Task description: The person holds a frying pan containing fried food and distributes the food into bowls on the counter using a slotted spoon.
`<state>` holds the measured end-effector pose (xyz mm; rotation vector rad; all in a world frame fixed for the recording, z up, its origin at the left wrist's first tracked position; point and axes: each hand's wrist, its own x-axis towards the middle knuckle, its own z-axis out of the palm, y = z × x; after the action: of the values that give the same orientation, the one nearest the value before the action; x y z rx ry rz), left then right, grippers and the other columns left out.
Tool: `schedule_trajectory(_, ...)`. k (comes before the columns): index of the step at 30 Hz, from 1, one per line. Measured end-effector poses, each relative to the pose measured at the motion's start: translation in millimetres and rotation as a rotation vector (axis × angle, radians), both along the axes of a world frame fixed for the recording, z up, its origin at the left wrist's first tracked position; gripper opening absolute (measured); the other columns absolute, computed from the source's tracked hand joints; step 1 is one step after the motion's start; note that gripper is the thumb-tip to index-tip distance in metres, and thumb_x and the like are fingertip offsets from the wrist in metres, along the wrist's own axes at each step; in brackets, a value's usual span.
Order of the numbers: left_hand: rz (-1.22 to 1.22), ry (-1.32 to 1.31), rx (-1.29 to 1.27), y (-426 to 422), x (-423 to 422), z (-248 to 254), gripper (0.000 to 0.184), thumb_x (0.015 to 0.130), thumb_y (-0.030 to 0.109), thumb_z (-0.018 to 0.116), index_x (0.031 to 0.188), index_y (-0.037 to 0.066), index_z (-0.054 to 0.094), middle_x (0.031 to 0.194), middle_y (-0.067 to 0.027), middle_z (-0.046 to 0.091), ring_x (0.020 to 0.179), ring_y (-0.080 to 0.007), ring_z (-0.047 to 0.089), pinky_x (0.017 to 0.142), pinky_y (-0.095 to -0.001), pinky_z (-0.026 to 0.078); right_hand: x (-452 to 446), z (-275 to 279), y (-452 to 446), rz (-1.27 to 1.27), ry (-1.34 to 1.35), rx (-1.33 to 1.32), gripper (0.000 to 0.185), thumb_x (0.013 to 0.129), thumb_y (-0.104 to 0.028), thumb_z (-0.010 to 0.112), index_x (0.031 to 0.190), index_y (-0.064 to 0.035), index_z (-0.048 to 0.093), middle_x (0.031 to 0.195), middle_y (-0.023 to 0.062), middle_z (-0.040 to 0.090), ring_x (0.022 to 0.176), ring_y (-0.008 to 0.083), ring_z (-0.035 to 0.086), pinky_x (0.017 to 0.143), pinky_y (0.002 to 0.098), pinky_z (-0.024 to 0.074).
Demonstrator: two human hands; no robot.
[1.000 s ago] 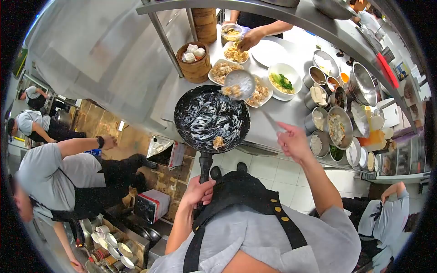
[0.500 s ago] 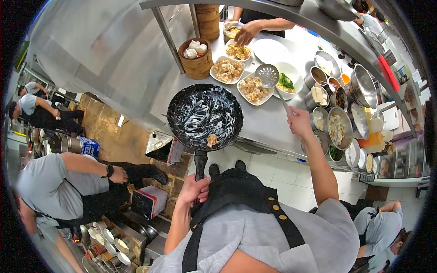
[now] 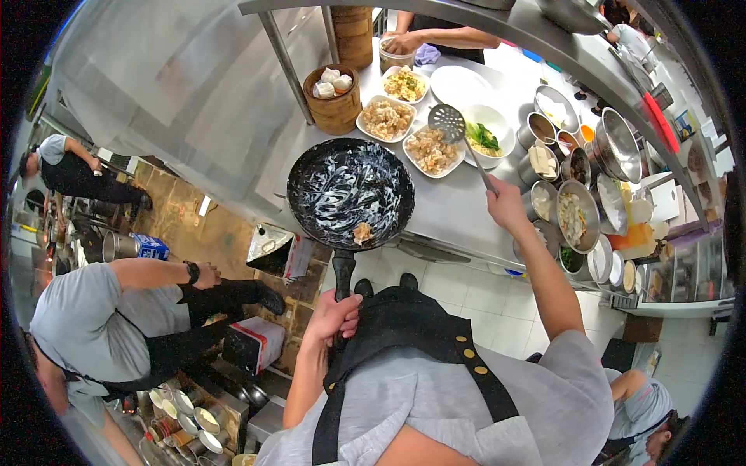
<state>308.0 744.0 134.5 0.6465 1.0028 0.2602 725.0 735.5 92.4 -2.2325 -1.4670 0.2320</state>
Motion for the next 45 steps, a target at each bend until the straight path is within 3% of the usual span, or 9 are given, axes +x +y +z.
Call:
schedule_trajectory(4, -0.004, 0.037, -0.006, 1, -1, 2, 0.018, 0.089, 0.011, 0.058, 0.078, 0.009, 0.043, 0.053, 0.0025, 0.037, 0.038, -0.0076, 0.034, 0.034, -0.0261, 0.029, 24, -16, 16, 0.117, -0.039, 0.102, 0.041, 0.080, -0.010, 0.058, 0.121, -0.0039, 0.058, 0.071, 0.0179, 0.064, 0.057, 0.0306, 0.060, 0.055, 0.0383, 0.0484)
schedule_trajectory(6, -0.001, 0.047, 0.005, 2, -1, 4, 0.018, 0.089, 0.011, 0.057, 0.078, 0.009, 0.043, 0.053, 0.0024, 0.037, 0.038, -0.0076, 0.034, 0.034, -0.0261, 0.029, 13, 24, 20, -0.217, 0.665, -0.138, 0.042, 0.083, -0.009, 0.057, 0.125, -0.0045, 0.056, 0.064, 0.0077, 0.058, 0.042, 0.0165, 0.048, 0.038, 0.0316, 0.0387)
schedule_trajectory(13, 0.030, 0.009, 0.003, 0, -6, -5, 0.018, 0.089, 0.012, 0.058, 0.080, 0.008, 0.043, 0.053, 0.0020, 0.036, 0.037, -0.0082, 0.033, 0.033, -0.0263, 0.029, 18, 26, 10, -0.366, 1.095, -0.002, 0.043, 0.086, -0.010, 0.056, 0.129, -0.0056, 0.052, 0.058, -0.0026, 0.047, 0.039, 0.0062, 0.036, 0.033, 0.0245, 0.0265)
schedule_trajectory(16, 0.026, 0.022, 0.009, 1, -7, -8, 0.020, 0.089, 0.013, 0.058, 0.078, 0.009, 0.042, 0.052, 0.0018, 0.035, 0.037, -0.0088, 0.033, 0.033, -0.0267, 0.030, 21, 15, 1, -0.252, 0.739, -0.006, 0.043, 0.085, -0.008, 0.056, 0.128, -0.0050, 0.052, 0.056, 0.0038, 0.051, 0.038, 0.0149, 0.041, 0.035, 0.0305, 0.0331)
schedule_trajectory(18, 0.031, 0.028, 0.041, 0, -7, -8, 0.020, 0.089, 0.013, 0.058, 0.078, 0.009, 0.042, 0.051, 0.0014, 0.035, 0.036, -0.0089, 0.033, 0.032, -0.0271, 0.030, 25, -3, -3, 0.164, -0.228, 0.189, 0.043, 0.083, -0.006, 0.055, 0.126, -0.0046, 0.054, 0.062, 0.0154, 0.058, 0.045, 0.0299, 0.052, 0.045, 0.0388, 0.0423)
schedule_trajectory(22, 0.072, -0.018, 0.007, 1, -10, -9, 0.017, 0.089, 0.013, 0.058, 0.081, 0.008, 0.043, 0.053, 0.0028, 0.035, 0.039, -0.0072, 0.034, 0.035, -0.0253, 0.029, -16, 12, -19, 0.136, -0.215, 0.190, 0.042, 0.081, -0.004, 0.055, 0.123, -0.0039, 0.056, 0.069, 0.0236, 0.059, 0.059, 0.0394, 0.057, 0.058, 0.0438, 0.0472)
schedule_trajectory(34, 0.063, -0.049, 0.055, 18, 4, -3, 0.020, 0.089, 0.012, 0.056, 0.077, 0.009, 0.041, 0.053, 0.0022, 0.038, 0.039, -0.0076, 0.036, 0.034, -0.0260, 0.030, -73, 97, -43, 0.617, 0.333, -0.280, 0.039, 0.086, -0.006, 0.055, 0.125, -0.0092, 0.056, 0.063, 0.0151, 0.059, 0.049, 0.0225, 0.053, 0.051, 0.0337, 0.0455)
schedule_trajectory(39, -0.005, -0.001, 0.031, 2, -3, 6, 0.019, 0.089, 0.012, 0.056, 0.077, 0.009, 0.042, 0.054, 0.0019, 0.039, 0.039, -0.0081, 0.037, 0.034, -0.0263, 0.031, -102, 106, -31, 0.156, 1.291, -0.616, 0.041, 0.089, -0.004, 0.053, 0.130, -0.0068, 0.051, 0.060, 0.0002, 0.051, 0.043, 0.0039, 0.034, 0.035, 0.0197, 0.0252)
schedule_trajectory(45, -0.005, -0.064, -0.047, -9, -8, 6, 0.022, 0.090, 0.013, 0.057, 0.075, 0.010, 0.041, 0.054, 0.0025, 0.038, 0.039, -0.0081, 0.036, 0.035, -0.0254, 0.029, -107, 100, -31, 0.024, 1.402, -0.469, 0.044, 0.088, -0.005, 0.054, 0.131, -0.0022, 0.048, 0.062, -0.0005, 0.050, 0.042, 0.0032, 0.033, 0.033, 0.0187, 0.0226)
